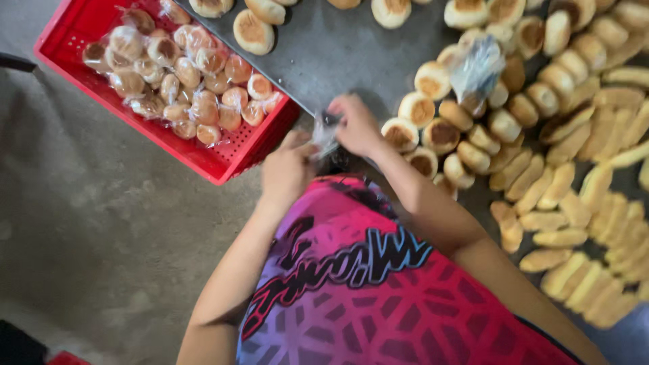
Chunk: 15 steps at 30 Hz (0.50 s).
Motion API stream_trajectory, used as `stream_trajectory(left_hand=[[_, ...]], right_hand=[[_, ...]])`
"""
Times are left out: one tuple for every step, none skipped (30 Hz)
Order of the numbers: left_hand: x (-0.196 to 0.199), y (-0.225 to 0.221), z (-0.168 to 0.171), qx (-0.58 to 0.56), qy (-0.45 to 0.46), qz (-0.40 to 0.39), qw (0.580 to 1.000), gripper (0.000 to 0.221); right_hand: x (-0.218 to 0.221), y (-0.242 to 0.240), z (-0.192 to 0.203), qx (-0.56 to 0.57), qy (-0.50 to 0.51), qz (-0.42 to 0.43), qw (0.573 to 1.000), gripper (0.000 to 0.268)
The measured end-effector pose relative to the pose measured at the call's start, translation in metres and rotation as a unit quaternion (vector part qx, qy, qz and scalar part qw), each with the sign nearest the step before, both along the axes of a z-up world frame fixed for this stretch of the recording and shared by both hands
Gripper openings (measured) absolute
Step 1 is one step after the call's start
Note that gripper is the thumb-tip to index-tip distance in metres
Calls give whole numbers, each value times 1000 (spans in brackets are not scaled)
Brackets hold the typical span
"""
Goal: The person packs bread rolls into plastic bags by hand and places them into a red crate.
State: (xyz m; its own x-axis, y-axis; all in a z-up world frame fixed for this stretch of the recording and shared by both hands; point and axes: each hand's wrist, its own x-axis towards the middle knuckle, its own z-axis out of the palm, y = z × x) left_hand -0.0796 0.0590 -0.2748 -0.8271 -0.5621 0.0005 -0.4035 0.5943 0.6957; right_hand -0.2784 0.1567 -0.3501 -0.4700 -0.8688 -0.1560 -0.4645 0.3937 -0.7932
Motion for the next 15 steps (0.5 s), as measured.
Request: stream_trajectory(left_hand=[[2, -5, -5, -1, 2, 9, 1000, 24], [11, -10, -7, -43, 6, 62, 997, 39], [19, -14, -8, -84, 9, 114, 990, 54], [24, -17, -6, -85, 10, 123, 989, 54], [33, -18, -2, -40, 25, 174, 984, 51], [43, -17, 4, 6, 38, 227, 973, 47], [50, -16, 9, 6, 35, 239, 970, 47], [54, -13, 13, 29, 30, 261, 964, 47], [57, -9, 17, 53, 26, 282, 958, 47], [59, -6, 19, 49, 27, 288, 956, 47], [61, -2, 21, 58, 22, 298, 953, 49], [65, 2, 22, 67, 16, 306, 949, 51], [68, 4, 21, 65, 14, 310, 948, 51], [69, 6, 18, 81, 16, 307, 948, 53], [70, 6, 15, 98, 17, 304, 947, 55]], right_hand=[[-16, 1, -14, -1, 2, 9, 1000, 37], [-25, 5, -24, -22, -49, 107, 993, 46], [-33, 5, -25, -41, -100, 203, 973, 61], [-50, -11, -25, -52, -99, 89, 990, 61], [-70, -37, -22, -61, -96, -26, 993, 62], [-99, -58, -19, -170, -43, -92, 980, 60], [-127, -75, -14, -116, 52, -217, 968, 64], [-150, -81, -8, -61, 140, -320, 935, 67], [-165, -84, -4, -29, 178, -383, 906, 71], [-173, -91, -1, -10, 199, -422, 884, 74], [-177, -96, 1, -2, 212, -429, 878, 78], [-179, -97, 0, 5, 231, -411, 882, 82], [-179, -94, -5, 17, 233, -370, 899, 69], [-180, -93, -11, 14, 232, -366, 901, 69], [-182, -92, -19, -37, 152, -349, 924, 69]])
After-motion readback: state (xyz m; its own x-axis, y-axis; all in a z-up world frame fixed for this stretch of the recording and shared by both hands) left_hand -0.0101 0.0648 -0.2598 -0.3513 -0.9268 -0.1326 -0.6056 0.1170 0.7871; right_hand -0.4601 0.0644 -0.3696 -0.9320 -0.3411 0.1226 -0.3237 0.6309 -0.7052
